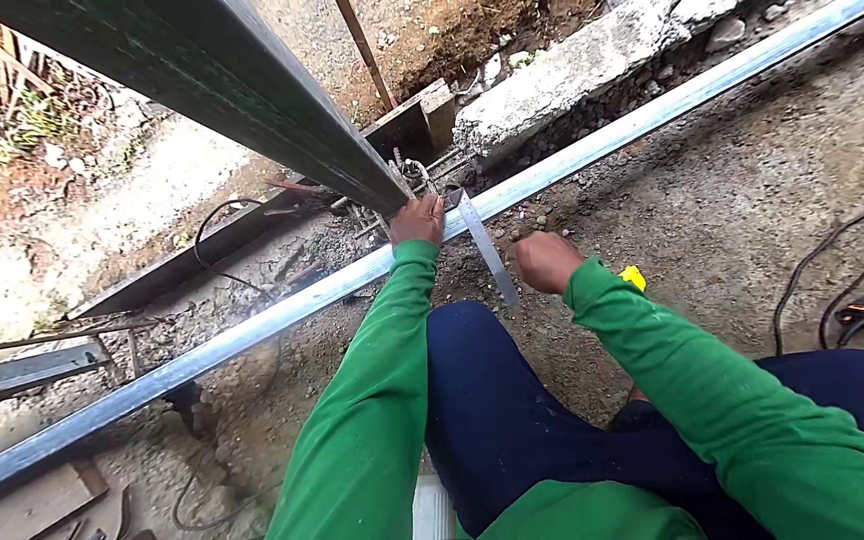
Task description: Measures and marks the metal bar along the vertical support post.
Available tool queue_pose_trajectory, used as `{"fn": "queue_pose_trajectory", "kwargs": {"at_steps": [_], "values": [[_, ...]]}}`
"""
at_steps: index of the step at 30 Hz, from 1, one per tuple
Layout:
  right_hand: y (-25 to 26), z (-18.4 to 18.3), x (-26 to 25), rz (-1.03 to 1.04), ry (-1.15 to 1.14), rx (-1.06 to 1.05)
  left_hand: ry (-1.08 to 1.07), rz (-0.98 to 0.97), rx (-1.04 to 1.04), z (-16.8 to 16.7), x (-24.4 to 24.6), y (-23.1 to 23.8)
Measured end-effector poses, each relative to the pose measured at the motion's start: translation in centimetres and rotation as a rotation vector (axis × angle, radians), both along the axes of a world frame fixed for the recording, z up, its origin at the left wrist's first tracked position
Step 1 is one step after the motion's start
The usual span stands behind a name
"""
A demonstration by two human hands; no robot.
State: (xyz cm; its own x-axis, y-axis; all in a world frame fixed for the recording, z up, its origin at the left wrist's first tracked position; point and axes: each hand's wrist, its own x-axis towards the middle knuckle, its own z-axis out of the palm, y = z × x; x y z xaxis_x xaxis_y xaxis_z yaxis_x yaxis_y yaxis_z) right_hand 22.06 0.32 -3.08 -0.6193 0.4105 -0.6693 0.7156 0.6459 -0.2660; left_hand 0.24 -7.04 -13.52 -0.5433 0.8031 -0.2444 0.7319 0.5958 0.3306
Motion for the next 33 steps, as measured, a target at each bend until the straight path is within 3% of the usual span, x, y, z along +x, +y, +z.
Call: {"fn": "queue_pose_trajectory", "kwargs": {"at_steps": [4,9,11,16,19,21,23,29,33], "values": [[-3.8,-3.8,3.5,-0.459,0.234,0.011,-0.006,0.0,-0.005,0.1,0.2,0.0],[-6.7,-6.6,1.5,-1.231,0.466,-0.57,0.003,0.008,-0.01,-0.1,0.1,0.0],[-7.3,-7.2,0.5,-1.403,0.503,-0.621,-0.032,0.02,-0.028,-0.1,0.1,0.1],[-6.6,-5.9,2.0,-1.33,0.529,-0.427,-0.406,0.053,0.045,1.5,-2.3,0.0],[-5.7,-4.7,4.8,-1.318,0.579,-0.33,-0.516,-0.25,-0.204,1.3,-4.2,-0.3],[-5.4,-4.7,6.5,-1.361,0.64,-0.289,-0.458,-0.408,-0.388,1.2,-4.1,0.5],[-5.7,-4.7,8.4,-1.403,0.72,-0.261,-0.375,-0.416,-0.445,1.7,-3.2,0.8],[-5.4,-5.0,12.4,-1.431,0.725,-0.178,0.122,-0.276,-0.144,1.6,1.7,-4.2],[-5.5,-5.5,11.8,-1.408,0.7,-0.175,0.199,-0.139,-0.014,-0.3,4.2,-6.4]]}}
